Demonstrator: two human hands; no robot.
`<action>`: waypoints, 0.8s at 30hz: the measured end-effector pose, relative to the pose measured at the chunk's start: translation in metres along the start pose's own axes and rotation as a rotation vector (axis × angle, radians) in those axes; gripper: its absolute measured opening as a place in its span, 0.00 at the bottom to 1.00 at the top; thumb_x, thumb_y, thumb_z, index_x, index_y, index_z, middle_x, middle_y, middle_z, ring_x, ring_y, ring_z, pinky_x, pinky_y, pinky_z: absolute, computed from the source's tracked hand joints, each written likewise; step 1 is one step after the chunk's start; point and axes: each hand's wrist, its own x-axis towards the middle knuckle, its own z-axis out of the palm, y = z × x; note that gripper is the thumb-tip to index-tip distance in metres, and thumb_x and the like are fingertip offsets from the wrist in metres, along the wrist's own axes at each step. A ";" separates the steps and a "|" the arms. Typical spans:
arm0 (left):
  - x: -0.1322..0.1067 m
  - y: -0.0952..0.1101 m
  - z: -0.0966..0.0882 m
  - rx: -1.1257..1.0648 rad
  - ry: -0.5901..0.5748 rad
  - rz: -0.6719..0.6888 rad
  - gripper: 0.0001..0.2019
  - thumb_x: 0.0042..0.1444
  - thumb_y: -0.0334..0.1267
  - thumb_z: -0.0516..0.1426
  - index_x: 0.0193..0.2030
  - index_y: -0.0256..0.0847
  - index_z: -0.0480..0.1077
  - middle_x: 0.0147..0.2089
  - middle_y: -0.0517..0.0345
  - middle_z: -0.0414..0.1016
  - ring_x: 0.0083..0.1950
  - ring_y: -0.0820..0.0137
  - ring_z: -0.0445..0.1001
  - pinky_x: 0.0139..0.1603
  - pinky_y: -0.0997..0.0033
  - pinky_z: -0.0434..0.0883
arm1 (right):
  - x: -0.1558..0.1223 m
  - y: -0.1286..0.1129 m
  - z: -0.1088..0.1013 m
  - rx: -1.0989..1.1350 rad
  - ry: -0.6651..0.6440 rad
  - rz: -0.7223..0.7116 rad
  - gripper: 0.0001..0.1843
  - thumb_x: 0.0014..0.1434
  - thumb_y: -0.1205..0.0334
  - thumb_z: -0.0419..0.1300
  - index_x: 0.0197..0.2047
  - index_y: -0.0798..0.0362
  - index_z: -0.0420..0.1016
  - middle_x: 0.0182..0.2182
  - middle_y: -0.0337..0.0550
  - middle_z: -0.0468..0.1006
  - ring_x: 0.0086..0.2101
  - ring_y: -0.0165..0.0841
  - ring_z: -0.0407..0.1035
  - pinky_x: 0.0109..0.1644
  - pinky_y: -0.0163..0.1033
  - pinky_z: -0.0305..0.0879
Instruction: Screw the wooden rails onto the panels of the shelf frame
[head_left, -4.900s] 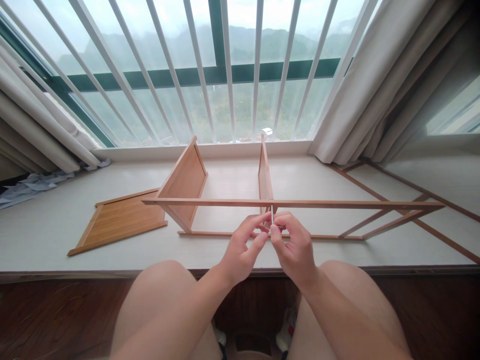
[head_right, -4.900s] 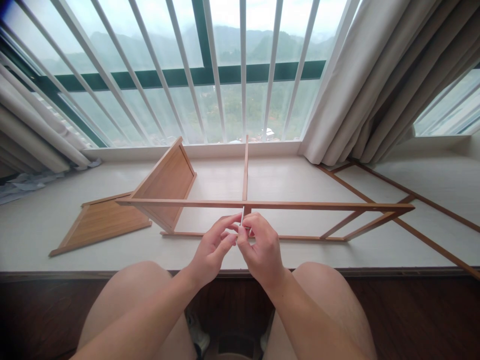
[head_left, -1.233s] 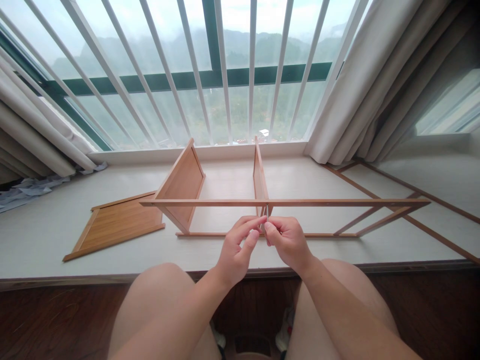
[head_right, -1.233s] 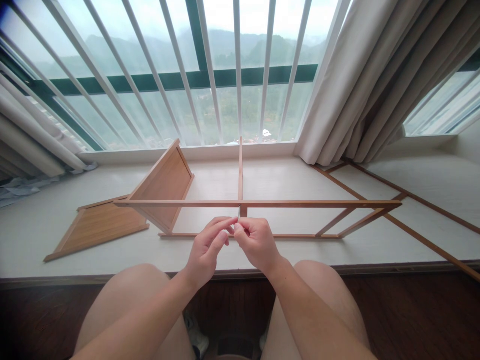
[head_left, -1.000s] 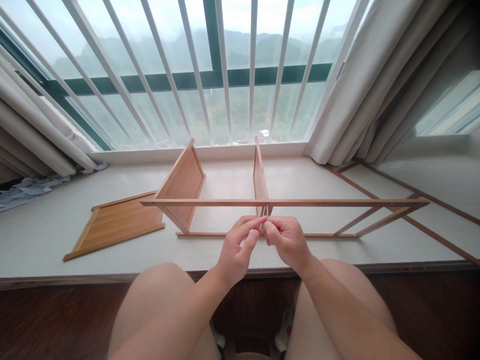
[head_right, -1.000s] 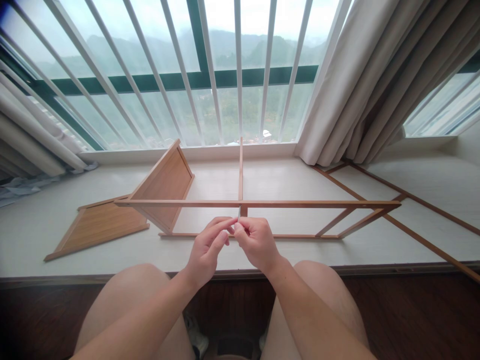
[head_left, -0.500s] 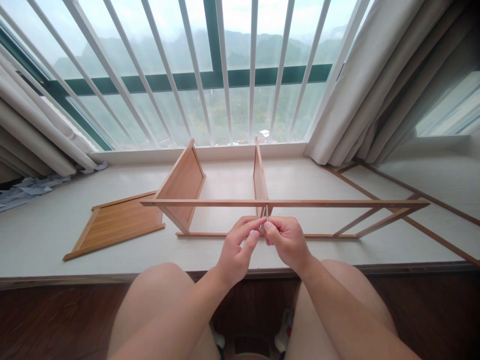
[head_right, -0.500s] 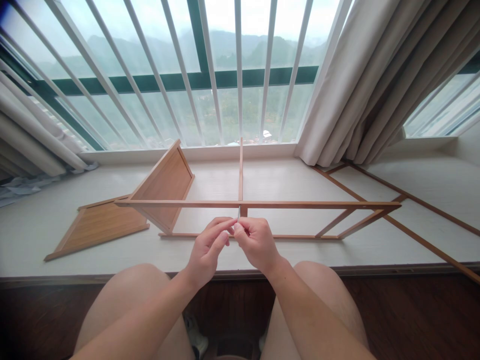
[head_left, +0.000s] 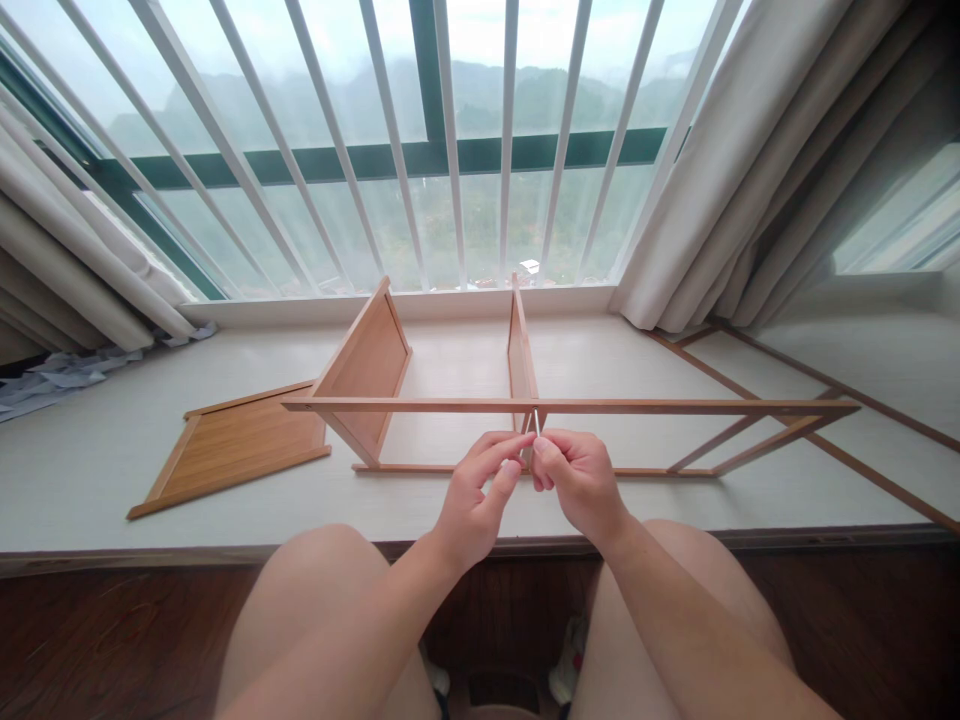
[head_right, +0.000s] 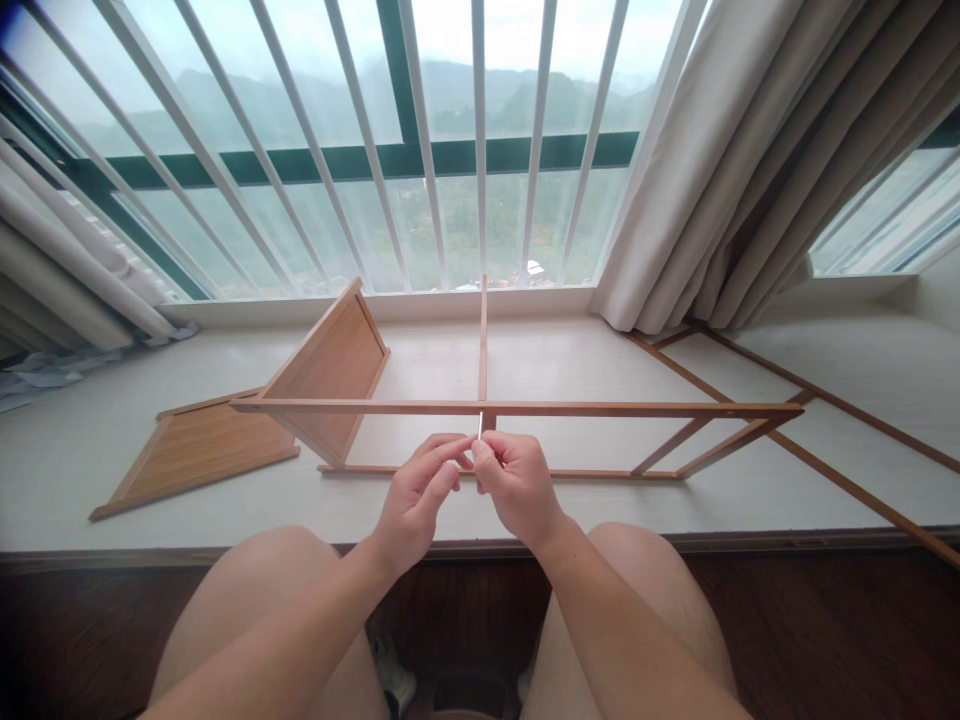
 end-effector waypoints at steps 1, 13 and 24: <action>0.000 0.001 0.000 0.002 0.003 0.001 0.17 0.67 0.40 0.50 0.59 0.44 0.70 0.53 0.47 0.69 0.52 0.63 0.69 0.48 0.64 0.71 | 0.000 -0.001 0.000 0.004 0.003 -0.004 0.24 0.64 0.57 0.51 0.18 0.53 0.61 0.16 0.36 0.65 0.20 0.27 0.60 0.28 0.35 0.57; 0.000 0.001 0.002 -0.019 0.013 -0.015 0.16 0.67 0.40 0.50 0.57 0.44 0.71 0.54 0.47 0.69 0.52 0.62 0.69 0.47 0.66 0.71 | -0.002 -0.008 0.003 -0.418 0.168 -0.169 0.21 0.61 0.62 0.55 0.19 0.52 0.52 0.17 0.31 0.51 0.21 0.25 0.48 0.26 0.35 0.47; 0.000 0.003 0.001 -0.017 0.000 -0.003 0.16 0.67 0.39 0.50 0.57 0.44 0.71 0.51 0.49 0.70 0.50 0.65 0.69 0.48 0.66 0.70 | -0.011 -0.008 0.006 -0.085 0.126 0.030 0.24 0.67 0.52 0.51 0.20 0.53 0.64 0.17 0.36 0.65 0.21 0.27 0.59 0.29 0.36 0.55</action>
